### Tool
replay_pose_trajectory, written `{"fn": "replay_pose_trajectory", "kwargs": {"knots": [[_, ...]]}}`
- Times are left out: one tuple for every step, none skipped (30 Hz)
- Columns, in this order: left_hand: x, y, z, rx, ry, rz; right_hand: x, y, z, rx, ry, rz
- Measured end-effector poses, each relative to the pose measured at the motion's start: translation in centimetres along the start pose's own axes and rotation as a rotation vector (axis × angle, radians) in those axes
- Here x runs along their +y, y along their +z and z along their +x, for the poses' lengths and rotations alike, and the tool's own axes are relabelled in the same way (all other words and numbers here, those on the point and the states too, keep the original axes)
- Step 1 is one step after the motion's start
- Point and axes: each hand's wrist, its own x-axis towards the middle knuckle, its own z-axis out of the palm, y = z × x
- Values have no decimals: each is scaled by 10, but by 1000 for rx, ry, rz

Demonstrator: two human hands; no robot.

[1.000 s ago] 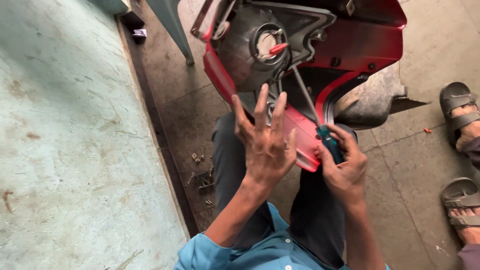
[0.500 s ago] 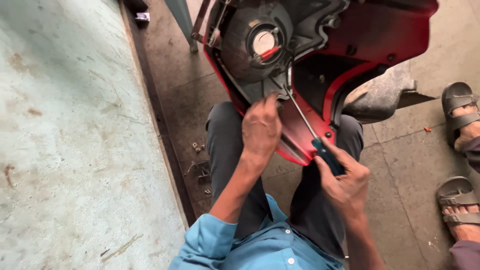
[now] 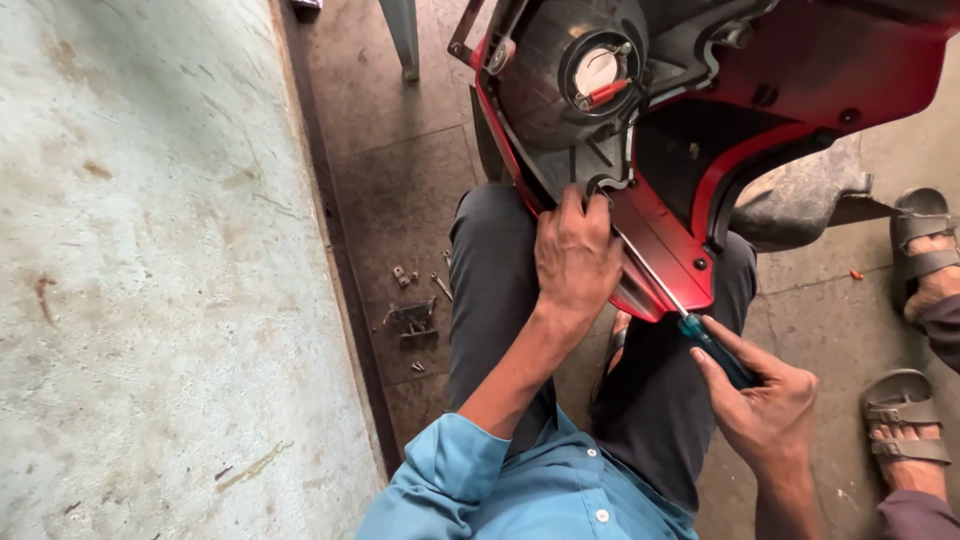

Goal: Repairing and reassembling a motorcycle headlight and fairing assembly using a screwdriver.

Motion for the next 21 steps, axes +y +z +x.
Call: {"fn": "replay_pose_trajectory", "kwargs": {"knots": [[-2,4,-3,-3,2,25,0,0,-2,15,-19,-6],[-5,7,-3,-1,8,53,-1,1,-2,33,-42,-8],[-2,4,0,2,8,51,-1,1,-2,34,-46,-10],[-1,1,2,-5,5,61,0,3,-2,55,-75,22],[1,-3,4,-12,2,70,0,4,-2,76,-105,54],[3,-6,3,-11,0,70,2,5,-4,74,-105,53],[6,-9,3,-14,-5,50,4,5,-5,77,-127,50],[8,-11,5,-15,-4,30,5,6,-5,84,-152,50],[6,-8,7,-12,-1,30,2,7,-3,87,-155,51],[3,-5,5,-11,1,31,-1,8,-3,89,-148,39],[1,-2,4,-10,3,33,-4,9,-4,91,-141,26],[0,0,3,-10,3,31,-6,9,-3,91,-141,25],[-2,2,2,-14,6,38,-7,9,-3,96,-109,10],[-3,3,1,-17,9,46,-9,10,-3,101,-78,-3],[-3,2,1,-17,10,45,-11,9,-2,103,-78,-3],[-3,1,0,-15,17,47,-13,8,-2,93,-85,-6],[-3,1,-1,-13,24,48,-14,7,-2,82,-93,-9],[-3,1,0,-12,26,48,-15,6,0,84,-94,-9],[-3,1,0,-7,32,49,-16,5,1,71,-99,-16],[-3,0,0,-3,36,51,-17,4,3,55,-104,-23],[-3,0,0,-1,36,50,-17,3,3,54,-105,-24]]}}
